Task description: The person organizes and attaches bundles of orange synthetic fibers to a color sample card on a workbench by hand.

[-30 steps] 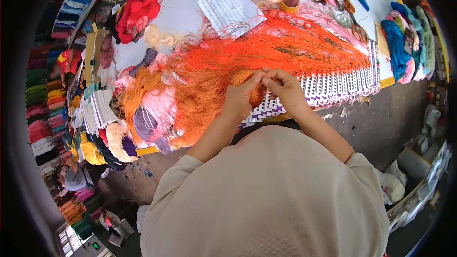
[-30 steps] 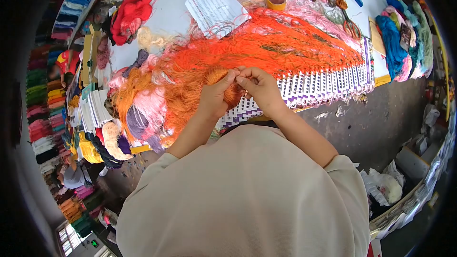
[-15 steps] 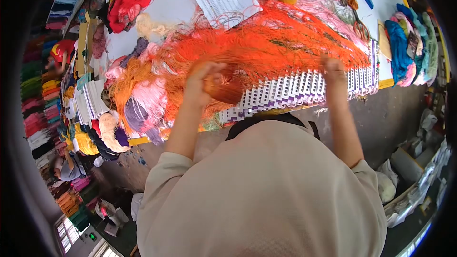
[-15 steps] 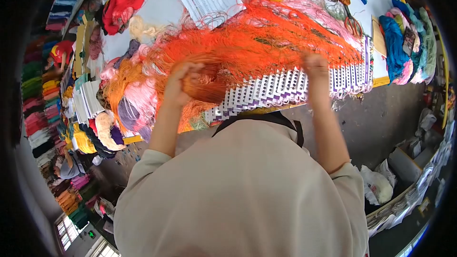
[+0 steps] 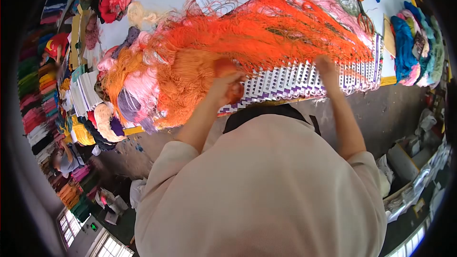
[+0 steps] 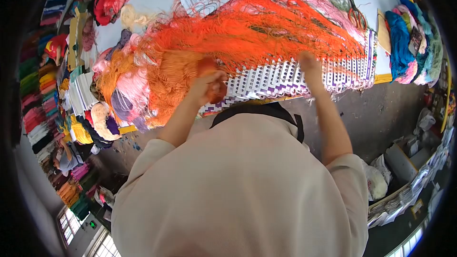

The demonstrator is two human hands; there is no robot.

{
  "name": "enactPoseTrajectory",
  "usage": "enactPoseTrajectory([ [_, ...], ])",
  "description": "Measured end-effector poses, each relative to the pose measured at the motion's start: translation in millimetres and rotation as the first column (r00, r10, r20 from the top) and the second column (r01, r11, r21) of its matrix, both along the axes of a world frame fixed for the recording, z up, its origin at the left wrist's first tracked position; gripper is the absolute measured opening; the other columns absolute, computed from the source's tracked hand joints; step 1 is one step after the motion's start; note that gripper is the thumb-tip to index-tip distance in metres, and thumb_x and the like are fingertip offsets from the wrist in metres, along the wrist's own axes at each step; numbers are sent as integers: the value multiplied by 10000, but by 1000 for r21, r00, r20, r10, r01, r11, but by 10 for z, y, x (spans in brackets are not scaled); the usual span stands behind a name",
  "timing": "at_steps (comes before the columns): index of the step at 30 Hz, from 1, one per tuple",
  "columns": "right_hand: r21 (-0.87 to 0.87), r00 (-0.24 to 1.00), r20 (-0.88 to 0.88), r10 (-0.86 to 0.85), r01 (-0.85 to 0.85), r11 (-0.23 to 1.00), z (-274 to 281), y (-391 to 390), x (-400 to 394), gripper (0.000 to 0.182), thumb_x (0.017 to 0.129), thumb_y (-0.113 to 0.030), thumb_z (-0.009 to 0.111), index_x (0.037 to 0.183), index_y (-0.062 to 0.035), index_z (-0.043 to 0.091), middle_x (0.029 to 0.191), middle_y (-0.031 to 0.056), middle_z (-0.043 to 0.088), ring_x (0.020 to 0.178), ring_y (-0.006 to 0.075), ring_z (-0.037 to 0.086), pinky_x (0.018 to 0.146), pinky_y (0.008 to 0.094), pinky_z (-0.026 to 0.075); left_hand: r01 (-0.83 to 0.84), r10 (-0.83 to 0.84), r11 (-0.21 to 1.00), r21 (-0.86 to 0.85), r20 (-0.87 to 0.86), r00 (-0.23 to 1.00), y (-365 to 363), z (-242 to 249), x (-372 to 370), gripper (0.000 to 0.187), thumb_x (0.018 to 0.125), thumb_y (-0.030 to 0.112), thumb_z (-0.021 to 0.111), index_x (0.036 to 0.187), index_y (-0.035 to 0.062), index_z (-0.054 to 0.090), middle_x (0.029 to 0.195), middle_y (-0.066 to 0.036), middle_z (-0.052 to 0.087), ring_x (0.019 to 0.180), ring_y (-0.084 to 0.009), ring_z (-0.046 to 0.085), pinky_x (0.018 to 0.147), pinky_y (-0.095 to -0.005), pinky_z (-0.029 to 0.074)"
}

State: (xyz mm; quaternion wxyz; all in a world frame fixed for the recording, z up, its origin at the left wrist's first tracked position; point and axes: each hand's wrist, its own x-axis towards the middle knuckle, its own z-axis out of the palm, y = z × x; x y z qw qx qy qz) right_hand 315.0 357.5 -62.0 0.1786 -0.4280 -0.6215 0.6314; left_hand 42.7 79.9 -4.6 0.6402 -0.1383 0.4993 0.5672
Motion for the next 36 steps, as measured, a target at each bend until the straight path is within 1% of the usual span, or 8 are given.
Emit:
enactPoseTrajectory([
  [1,379,968,140,208,-247,892,90,-308,-295,153,956,-211,536,1030,-99,608,803,54,637,727,153,602,665,295,478,35,-38,997,-66,-44,998,121,-69,131,209,906,169,620,1050,20,647,849,-25,638,528,-58,423,449,-216,378],
  [2,-3,920,245,305,-314,949,267,-544,-513,120,944,-226,547,999,-128,590,768,85,630,707,216,625,658,347,488,98,-116,980,-175,-95,989,221,-136,236,206,882,177,646,1015,21,665,822,-32,645,520,-67,431,451,-231,393],
  [4,171,837,329,437,-508,844,183,-788,-733,156,921,-270,564,1001,-137,580,786,126,646,711,312,645,637,416,492,217,-299,919,-328,-225,927,353,-249,392,204,814,186,705,896,-1,703,732,-54,662,507,-98,484,458,-273,429],
  [7,160,787,385,483,-572,805,67,-884,-890,122,918,-205,571,961,-91,565,752,112,632,666,272,638,604,379,478,256,-397,887,-384,-350,849,491,-478,534,215,811,172,693,838,-41,688,683,-62,640,544,-133,559,472,-294,437],
  [14,137,797,338,500,-567,812,-25,-816,-884,158,913,-254,549,976,-109,547,765,156,642,727,360,636,623,450,481,124,-229,941,-314,-324,918,695,-401,621,180,768,142,702,724,-24,647,628,-65,606,470,-143,523,416,-292,370],
  [29,-195,826,182,533,-501,843,-21,-735,-877,123,919,-186,564,951,-70,536,667,67,586,583,157,576,545,320,467,287,-369,917,-276,-319,873,730,-533,593,153,809,161,705,774,17,663,668,-24,605,523,-102,514,476,-253,391],
  [31,-298,832,180,525,-462,835,10,-717,-876,133,915,-190,569,954,-64,551,680,45,591,602,129,571,531,294,465,157,-276,952,-263,-516,811,644,-555,577,151,828,152,693,799,6,670,685,-26,620,536,-100,523,486,-255,407],
  [36,-325,830,184,527,-454,829,-2,-693,-863,152,916,-204,570,962,-60,558,700,44,598,627,122,577,535,279,489,-139,117,989,-44,-332,936,613,-259,526,60,875,94,640,857,42,665,700,-29,625,557,-96,515,516,-237,407],
])
